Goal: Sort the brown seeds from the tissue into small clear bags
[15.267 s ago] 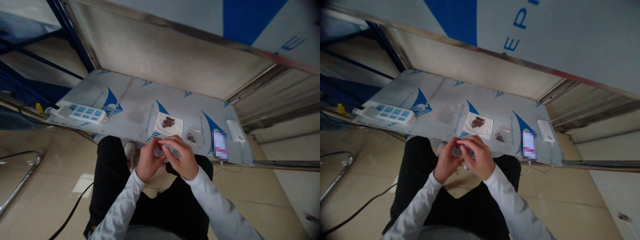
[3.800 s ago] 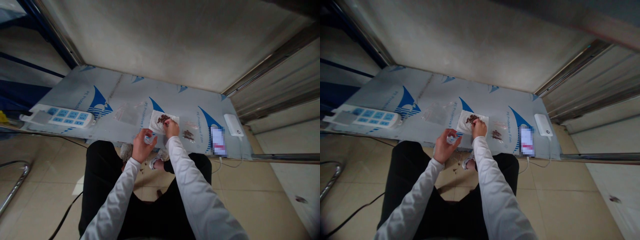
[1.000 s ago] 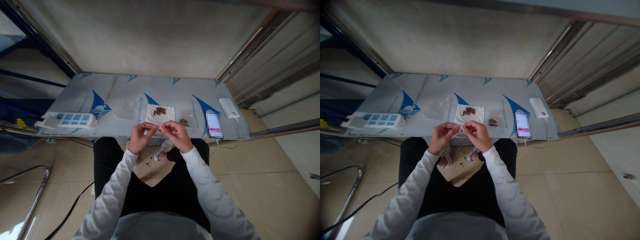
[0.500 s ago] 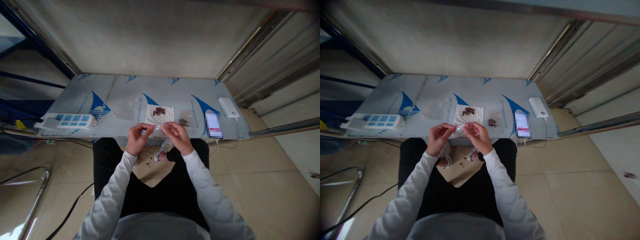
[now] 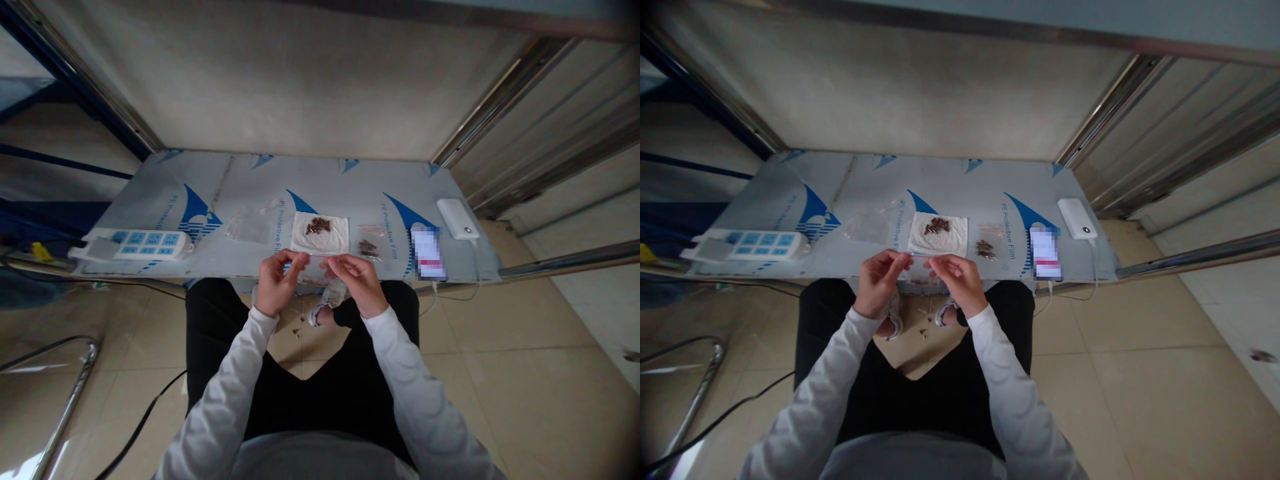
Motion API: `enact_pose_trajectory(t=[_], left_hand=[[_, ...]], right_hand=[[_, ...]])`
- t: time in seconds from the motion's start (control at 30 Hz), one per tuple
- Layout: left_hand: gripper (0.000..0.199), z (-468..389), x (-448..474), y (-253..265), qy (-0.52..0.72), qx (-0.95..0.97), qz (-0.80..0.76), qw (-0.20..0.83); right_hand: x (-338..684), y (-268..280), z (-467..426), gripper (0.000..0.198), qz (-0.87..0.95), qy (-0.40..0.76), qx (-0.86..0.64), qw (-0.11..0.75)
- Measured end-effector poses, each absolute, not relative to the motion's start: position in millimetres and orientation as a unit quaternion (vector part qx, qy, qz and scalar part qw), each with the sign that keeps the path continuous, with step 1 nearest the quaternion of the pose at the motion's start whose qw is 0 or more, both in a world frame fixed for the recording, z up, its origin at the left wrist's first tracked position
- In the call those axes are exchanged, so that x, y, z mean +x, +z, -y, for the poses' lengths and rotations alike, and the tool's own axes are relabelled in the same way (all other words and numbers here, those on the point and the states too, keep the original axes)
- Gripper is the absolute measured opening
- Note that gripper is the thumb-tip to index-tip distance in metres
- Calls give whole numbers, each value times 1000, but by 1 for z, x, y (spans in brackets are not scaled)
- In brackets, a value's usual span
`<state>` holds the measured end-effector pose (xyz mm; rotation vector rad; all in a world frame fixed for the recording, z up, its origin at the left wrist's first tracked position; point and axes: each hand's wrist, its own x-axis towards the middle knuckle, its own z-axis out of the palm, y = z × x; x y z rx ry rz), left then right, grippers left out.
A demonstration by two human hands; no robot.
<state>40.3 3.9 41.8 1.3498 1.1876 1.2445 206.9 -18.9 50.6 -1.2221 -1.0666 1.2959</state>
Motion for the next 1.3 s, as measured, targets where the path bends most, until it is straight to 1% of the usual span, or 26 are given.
enact_pose_trajectory(t=[0.07, 0.13, 0.2, 0.27, 0.43, 0.53, 0.6, 0.67, 0.8, 1.0, 1.1, 1.17, 1.23, 1.3], left_hand=[[28, -3, 44, 42, 506, 542, -472, 478], [25, -2, 48, 43, 501, 528, -451, 517], [23, -2, 51, 44, 488, 518, -429, 557], [22, -3, 54, 42, 475, 521, -419, 573], [17, -4, 58, 36, 490, 557, -430, 515], [16, -3, 56, 36, 476, 570, -422, 520], [20, -3, 53, 38, 445, 580, -413, 542], [25, -2, 50, 38, 419, 599, -416, 541], [28, -1, 50, 37, 430, 612, -446, 492], [39, -1, 54, 35, 412, 608, -428, 527], [44, -9, 46, 34, 429, 597, -458, 500], [49, -19, 33, 27, 438, 581, -508, 461], [46, -32, 12, 16, 428, 569, -581, 394], [41, -48, -12, 1, 399, 556, -670, 289]], right_hand=[[207, 50, 21, 25, 437, 521, -518, 519], [207, 50, 22, 23, 437, 502, -527, 528], [208, 50, 24, 21, 447, 491, -529, 528], [208, 51, 24, 20, 460, 486, -528, 524], [207, 50, 26, 20, 449, 505, -515, 528], [207, 47, 27, 22, 417, 507, -524, 542], [208, 44, 28, 23, 403, 506, -526, 552], [209, 41, 29, 22, 399, 513, -522, 552], [212, 38, 31, 22, 408, 543, -508, 530], [223, 49, 26, 25, 416, 514, -535, 526], [242, 51, 14, 27, 407, 482, -551, 546], [262, 45, -1, 31, 398, 451, -571, 559], [286, 33, -22, 37, 392, 414, -606, 555], [310, 15, -44, 42, 393, 363, -660, 528]])
